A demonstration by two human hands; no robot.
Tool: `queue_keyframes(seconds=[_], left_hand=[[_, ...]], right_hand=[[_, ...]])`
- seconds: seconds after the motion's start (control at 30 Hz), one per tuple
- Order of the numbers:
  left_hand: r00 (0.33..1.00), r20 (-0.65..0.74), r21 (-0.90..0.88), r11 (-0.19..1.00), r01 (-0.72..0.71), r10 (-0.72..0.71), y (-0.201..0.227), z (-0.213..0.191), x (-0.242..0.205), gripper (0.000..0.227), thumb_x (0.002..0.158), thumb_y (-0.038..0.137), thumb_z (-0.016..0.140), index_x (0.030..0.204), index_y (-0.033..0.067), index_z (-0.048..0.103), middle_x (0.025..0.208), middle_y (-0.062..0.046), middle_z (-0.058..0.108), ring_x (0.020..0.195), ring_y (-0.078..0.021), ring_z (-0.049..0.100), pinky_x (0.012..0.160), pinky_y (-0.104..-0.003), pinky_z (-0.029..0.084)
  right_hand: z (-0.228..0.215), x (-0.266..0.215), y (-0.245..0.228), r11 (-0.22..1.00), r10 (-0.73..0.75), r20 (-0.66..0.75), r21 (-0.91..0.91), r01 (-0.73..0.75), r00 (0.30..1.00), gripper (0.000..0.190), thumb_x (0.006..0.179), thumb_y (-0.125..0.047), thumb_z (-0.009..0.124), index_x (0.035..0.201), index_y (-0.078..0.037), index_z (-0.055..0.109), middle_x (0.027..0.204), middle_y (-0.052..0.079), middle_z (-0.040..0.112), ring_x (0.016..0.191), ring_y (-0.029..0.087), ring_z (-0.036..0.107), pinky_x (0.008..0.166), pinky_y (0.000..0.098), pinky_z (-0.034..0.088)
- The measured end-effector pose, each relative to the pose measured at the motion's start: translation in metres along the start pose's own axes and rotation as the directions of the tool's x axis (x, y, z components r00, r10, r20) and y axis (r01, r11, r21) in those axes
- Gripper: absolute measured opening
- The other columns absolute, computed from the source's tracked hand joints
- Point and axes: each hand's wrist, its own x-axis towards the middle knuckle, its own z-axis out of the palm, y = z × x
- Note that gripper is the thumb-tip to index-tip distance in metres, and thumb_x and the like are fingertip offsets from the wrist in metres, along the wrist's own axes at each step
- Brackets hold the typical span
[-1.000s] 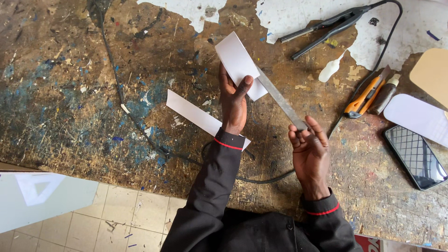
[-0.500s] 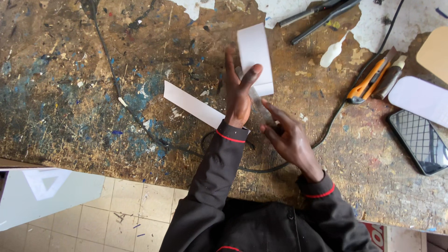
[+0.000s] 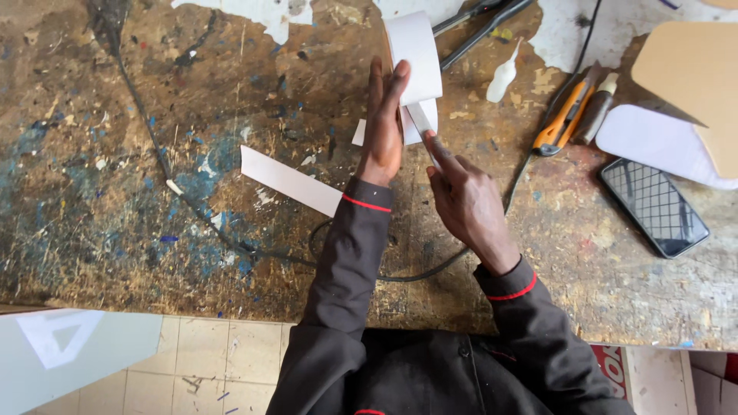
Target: The person holds a curved cardboard piece with a printed logo and repeatedly rubs its edges and surfaces with a metal file. The person rotates the piece to access different sides while filing.
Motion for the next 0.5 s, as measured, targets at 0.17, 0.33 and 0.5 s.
queue_keyframes(seconds=[0.17,0.33,0.5], left_hand=[[0.994,0.049,-0.026,0.995,-0.092,0.093,-0.012,-0.015,0.013,0.120,0.096,0.065,0.071,0.185,0.0126,0.010,0.191,-0.022,0.013,0.175,-0.0393,0.021,0.137,-0.060,0.023],[0.990,0.063,0.178,0.974,-0.139,0.129,-0.017,-0.034,0.042,0.130,0.098,0.082,0.069,0.187,0.0115,0.004,0.188,-0.040,0.012,0.171,-0.0610,0.022,0.131,-0.078,0.026],[0.975,0.080,0.272,0.937,-0.220,0.206,-0.005,-0.024,0.041,0.147,0.085,0.085,0.079,0.184,0.0057,0.007,0.182,-0.049,0.013,0.167,-0.0664,0.025,0.130,-0.084,0.025]], right_hand=[[-0.001,0.011,0.002,0.998,0.048,-0.006,-0.047,-0.048,0.999,0.057,0.114,-0.026,0.063,0.170,-0.024,0.058,0.092,0.021,0.076,0.083,0.053,0.071,0.068,0.0657,0.050],[0.001,0.021,0.000,0.995,0.066,-0.031,-0.067,-0.068,0.997,0.054,0.113,-0.030,0.063,0.167,-0.029,0.064,0.088,0.023,0.078,0.081,0.056,0.076,0.071,0.0723,0.056],[0.001,0.026,0.002,0.994,0.088,-0.023,-0.064,-0.089,0.996,0.052,0.113,-0.032,0.065,0.165,-0.030,0.068,0.079,0.018,0.077,0.071,0.047,0.078,0.065,0.0623,0.058]])
